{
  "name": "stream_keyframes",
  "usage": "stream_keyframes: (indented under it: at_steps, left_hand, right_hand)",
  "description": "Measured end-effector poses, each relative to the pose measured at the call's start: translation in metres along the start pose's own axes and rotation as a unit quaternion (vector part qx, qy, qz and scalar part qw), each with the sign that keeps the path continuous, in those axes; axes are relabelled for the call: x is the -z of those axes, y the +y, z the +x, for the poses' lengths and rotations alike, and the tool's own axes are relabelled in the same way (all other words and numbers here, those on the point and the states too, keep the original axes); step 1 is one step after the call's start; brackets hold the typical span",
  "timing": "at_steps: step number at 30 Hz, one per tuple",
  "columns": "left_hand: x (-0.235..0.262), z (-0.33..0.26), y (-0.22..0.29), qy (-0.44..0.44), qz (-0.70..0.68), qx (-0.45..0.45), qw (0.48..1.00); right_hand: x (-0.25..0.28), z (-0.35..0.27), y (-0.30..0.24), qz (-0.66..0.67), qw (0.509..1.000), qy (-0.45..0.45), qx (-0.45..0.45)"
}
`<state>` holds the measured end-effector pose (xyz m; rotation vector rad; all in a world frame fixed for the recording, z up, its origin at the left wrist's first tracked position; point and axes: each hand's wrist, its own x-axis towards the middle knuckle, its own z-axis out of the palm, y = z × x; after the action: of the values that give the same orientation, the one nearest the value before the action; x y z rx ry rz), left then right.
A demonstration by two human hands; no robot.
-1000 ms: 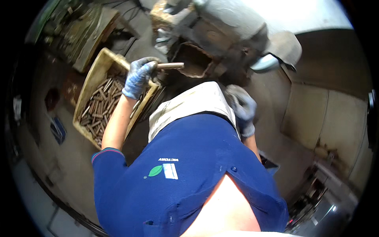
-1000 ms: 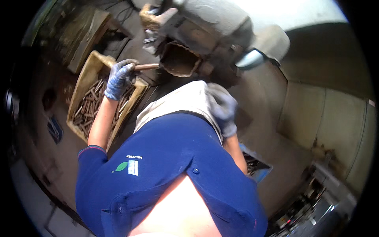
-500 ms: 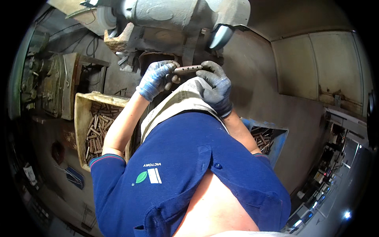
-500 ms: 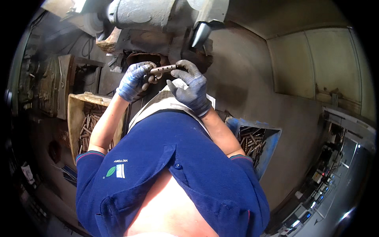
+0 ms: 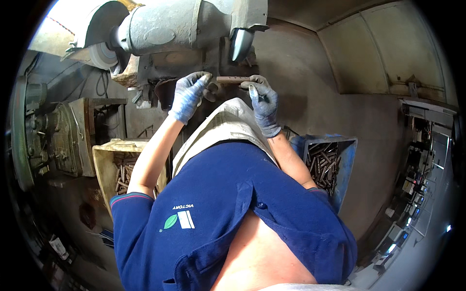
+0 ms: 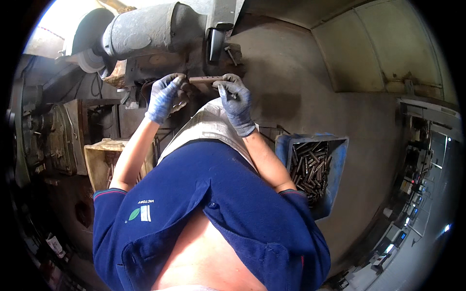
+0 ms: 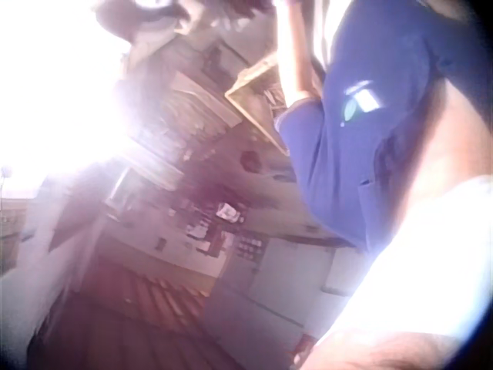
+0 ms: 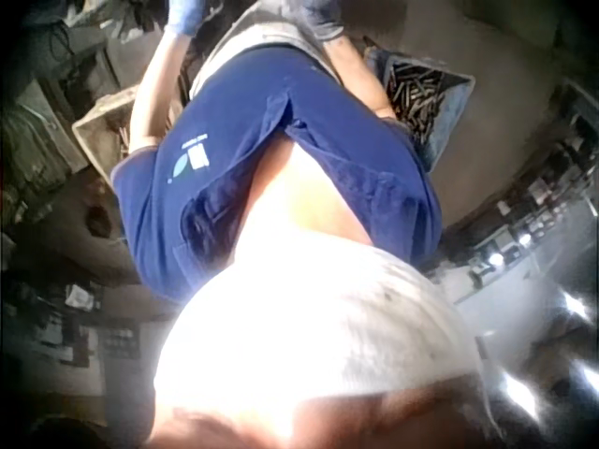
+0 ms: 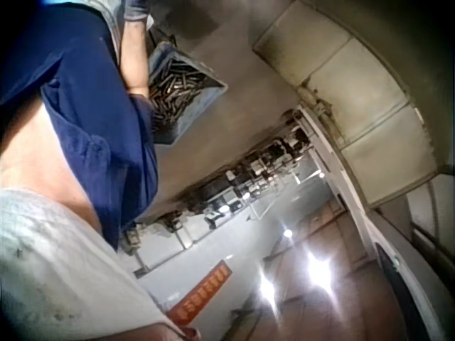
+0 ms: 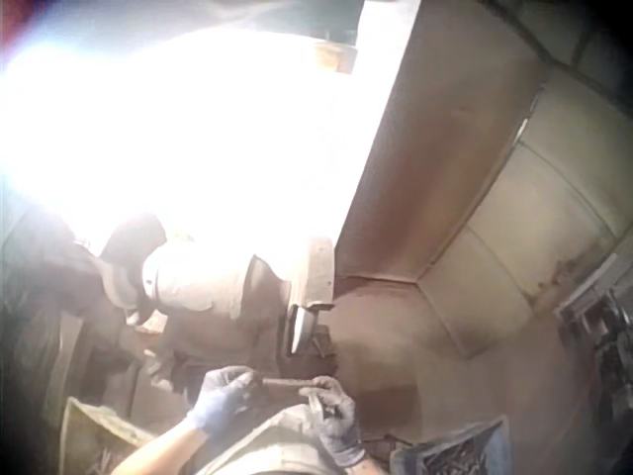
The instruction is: The person picks up metal tubes from a bin, holds them against a grinding wheel to smooth the edges, and places them into another container.
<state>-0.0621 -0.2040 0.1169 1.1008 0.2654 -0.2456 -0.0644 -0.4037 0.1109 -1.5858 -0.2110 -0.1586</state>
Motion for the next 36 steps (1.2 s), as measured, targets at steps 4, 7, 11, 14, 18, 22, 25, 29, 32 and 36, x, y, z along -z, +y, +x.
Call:
stream_keyframes:
  at_steps: [4, 7, 11, 14, 18, 22, 25, 29, 32, 36]
  left_hand:
    - [-0.006, 0.005, -0.013, 0.000, 0.152, -0.114, 0.982]
    - [-0.006, 0.018, -0.020, 0.014, 0.150, -0.117, 0.982]
    - [-0.001, 0.039, -0.035, 0.025, 0.068, -0.080, 0.994]
    - [-0.010, 0.052, -0.037, 0.028, 0.010, -0.046, 0.998]
    - [-0.033, 0.060, -0.040, 0.049, -0.031, -0.012, 0.998]
    - [-0.038, 0.077, -0.062, 0.059, -0.072, 0.005, 0.996]
    - [-0.040, 0.085, -0.068, 0.063, -0.101, 0.004, 0.993]
    - [-0.037, 0.083, -0.064, 0.079, -0.084, -0.008, 0.993]
    - [-0.021, 0.085, -0.061, 0.099, -0.029, -0.031, 0.994]
    - [0.003, 0.085, -0.059, 0.130, -0.042, -0.033, 0.990]
  right_hand:
    - [-0.001, 0.002, 0.006, 0.068, 0.997, 0.014, -0.030]
    - [-0.002, 0.005, 0.006, 0.130, 0.990, 0.028, -0.055]
    - [-0.004, 0.006, 0.012, 0.110, 0.991, 0.042, -0.063]
    - [-0.001, 0.008, 0.027, 0.039, 0.996, 0.062, -0.041]
    - [0.014, 0.016, 0.051, 0.020, 0.996, 0.081, -0.021]
    - [0.034, 0.021, 0.064, -0.022, 0.997, 0.036, -0.071]
    - [0.029, 0.026, 0.063, 0.039, 0.990, 0.100, -0.096]
    - [0.026, 0.029, 0.070, 0.055, 0.988, 0.082, -0.116]
    - [0.013, 0.032, 0.085, 0.074, 0.990, 0.059, -0.107]
    - [-0.012, 0.036, 0.075, 0.122, 0.983, 0.045, -0.133]
